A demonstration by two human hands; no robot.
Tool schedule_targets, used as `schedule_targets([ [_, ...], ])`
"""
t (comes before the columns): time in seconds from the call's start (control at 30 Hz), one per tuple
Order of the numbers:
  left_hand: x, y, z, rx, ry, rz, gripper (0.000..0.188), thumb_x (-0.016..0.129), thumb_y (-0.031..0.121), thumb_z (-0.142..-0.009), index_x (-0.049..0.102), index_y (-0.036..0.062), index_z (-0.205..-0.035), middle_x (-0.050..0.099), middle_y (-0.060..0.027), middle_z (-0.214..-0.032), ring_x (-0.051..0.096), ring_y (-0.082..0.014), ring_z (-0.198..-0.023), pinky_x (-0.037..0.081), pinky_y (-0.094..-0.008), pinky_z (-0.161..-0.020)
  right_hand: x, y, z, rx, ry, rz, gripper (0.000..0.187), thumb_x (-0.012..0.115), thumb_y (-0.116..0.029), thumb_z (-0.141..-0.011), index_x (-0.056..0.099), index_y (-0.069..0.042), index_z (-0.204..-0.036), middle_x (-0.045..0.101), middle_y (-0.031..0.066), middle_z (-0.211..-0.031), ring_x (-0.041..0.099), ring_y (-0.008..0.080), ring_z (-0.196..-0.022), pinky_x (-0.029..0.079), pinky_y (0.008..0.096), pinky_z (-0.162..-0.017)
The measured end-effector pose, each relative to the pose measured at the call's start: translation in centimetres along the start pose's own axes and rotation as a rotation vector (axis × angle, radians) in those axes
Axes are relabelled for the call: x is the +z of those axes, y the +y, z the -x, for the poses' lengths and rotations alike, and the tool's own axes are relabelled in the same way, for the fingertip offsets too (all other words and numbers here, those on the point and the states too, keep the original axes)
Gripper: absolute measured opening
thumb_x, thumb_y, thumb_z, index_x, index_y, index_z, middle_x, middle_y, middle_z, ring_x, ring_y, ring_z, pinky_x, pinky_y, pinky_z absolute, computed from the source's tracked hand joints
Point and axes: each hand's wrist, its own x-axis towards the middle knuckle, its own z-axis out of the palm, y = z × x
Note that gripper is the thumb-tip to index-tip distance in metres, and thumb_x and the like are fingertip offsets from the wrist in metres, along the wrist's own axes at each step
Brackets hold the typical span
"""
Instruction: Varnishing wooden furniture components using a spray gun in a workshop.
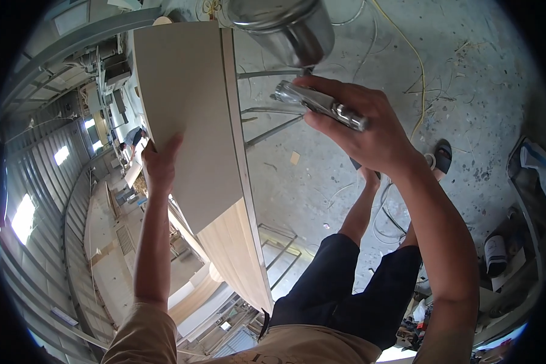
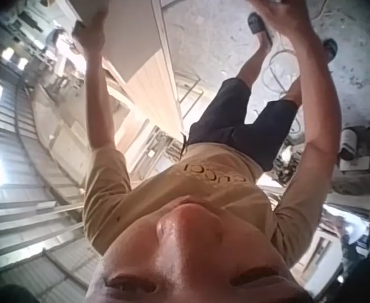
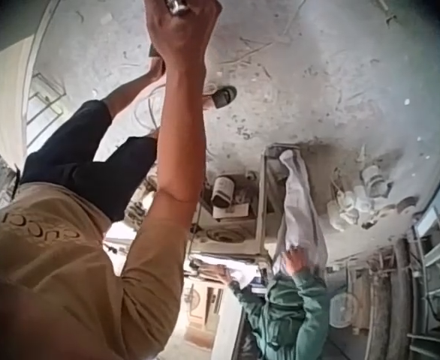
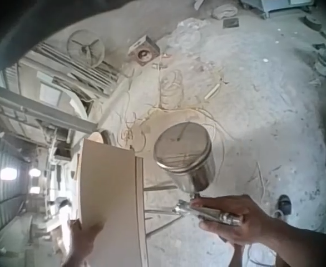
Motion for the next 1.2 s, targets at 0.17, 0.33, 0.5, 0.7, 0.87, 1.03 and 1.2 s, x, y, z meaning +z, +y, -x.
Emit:
schedule_targets([
  [0.17, -0.1, -0.7, -0.2, -0.015, 0.017, -0.048, 0.044, 0.083, 0.032, -0.085, 0.071, -0.0042, -0.108, 0.074, -0.0119, -0.100, 0.068, -0.0192, -0.087, 0.053, -0.0341, -0.080, 0.3, 1.9, -0.7, -0.041, 0.022, 0.015, 0.042, 0.074, -0.015, -0.093, 0.066, -0.009, -0.134, 0.074, 0.0037, -0.100, 0.066, 0.0070, -0.087, 0.054, 0.0264, -0.077],
  [0.33, -0.4, -0.5, -0.2, 0.027, 0.033, -0.077, 0.047, 0.083, 0.034, -0.084, 0.071, -0.0035, -0.108, 0.075, -0.0107, -0.097, 0.068, -0.0182, -0.085, 0.053, -0.0344, -0.078, 0.3, 3.2, -1.3, -0.094, 0.057, 0.011, 0.044, 0.075, -0.028, -0.094, 0.066, -0.013, -0.135, 0.075, 0.0067, -0.090, 0.071, 0.0122, -0.070, 0.054, 0.0269, -0.059],
  [0.5, -0.3, -0.6, -0.3, 0.032, 0.028, -0.066, 0.046, 0.082, 0.035, -0.085, 0.071, -0.0036, -0.109, 0.075, -0.0102, -0.097, 0.068, -0.0167, -0.085, 0.053, -0.0326, -0.078, 0.0, 3.9, -1.9, -0.177, 0.072, 0.047, 0.044, 0.074, -0.028, -0.094, 0.066, -0.014, -0.135, 0.075, 0.0064, -0.090, 0.072, 0.0127, -0.071, 0.055, 0.0269, -0.060],
  [0.7, -0.1, -1.0, -0.3, 0.054, 0.057, -0.019, 0.046, 0.082, 0.033, -0.085, 0.071, -0.0037, -0.111, 0.075, -0.0099, -0.097, 0.068, -0.0168, -0.085, 0.053, -0.0324, -0.078, -0.4, 3.0, -2.9, -0.135, 0.061, 0.018, 0.046, 0.075, -0.020, -0.094, 0.064, -0.012, -0.138, 0.070, -0.0020, -0.086, 0.059, 0.0030, -0.074, 0.049, 0.0224, -0.067],
  [0.87, -0.2, -0.8, -0.4, 0.066, 0.060, -0.075, 0.046, 0.082, 0.034, -0.085, 0.072, -0.0033, -0.110, 0.075, -0.0096, -0.095, 0.068, -0.0158, -0.082, 0.053, -0.0323, -0.075, -0.9, 3.0, -2.9, -0.091, 0.040, 0.008, 0.046, 0.074, -0.022, -0.095, 0.063, -0.011, -0.139, 0.070, -0.0028, -0.084, 0.060, 0.0036, -0.071, 0.049, 0.0225, -0.065],
  [1.03, 0.0, -0.9, -0.4, 0.063, 0.066, -0.038, 0.046, 0.081, 0.036, -0.086, 0.072, -0.0030, -0.107, 0.073, -0.0076, -0.090, 0.065, -0.0136, -0.077, 0.051, -0.0311, -0.071, -0.8, 3.0, -1.7, -0.149, 0.035, 0.024, 0.045, 0.074, -0.020, -0.094, 0.064, -0.008, -0.137, 0.072, -0.0003, -0.088, 0.064, 0.0057, -0.074, 0.051, 0.0233, -0.066],
  [1.2, -0.1, -0.8, -0.4, 0.053, 0.067, -0.054, 0.046, 0.081, 0.037, -0.086, 0.072, -0.0029, -0.106, 0.073, -0.0067, -0.089, 0.063, -0.0123, -0.076, 0.051, -0.0307, -0.069, -1.0, 1.7, 0.1, -0.080, -0.016, 0.013, 0.039, 0.072, -0.027, -0.095, 0.068, -0.010, -0.130, 0.076, 0.0094, -0.107, 0.076, 0.0206, -0.086, 0.061, 0.0331, -0.072],
])
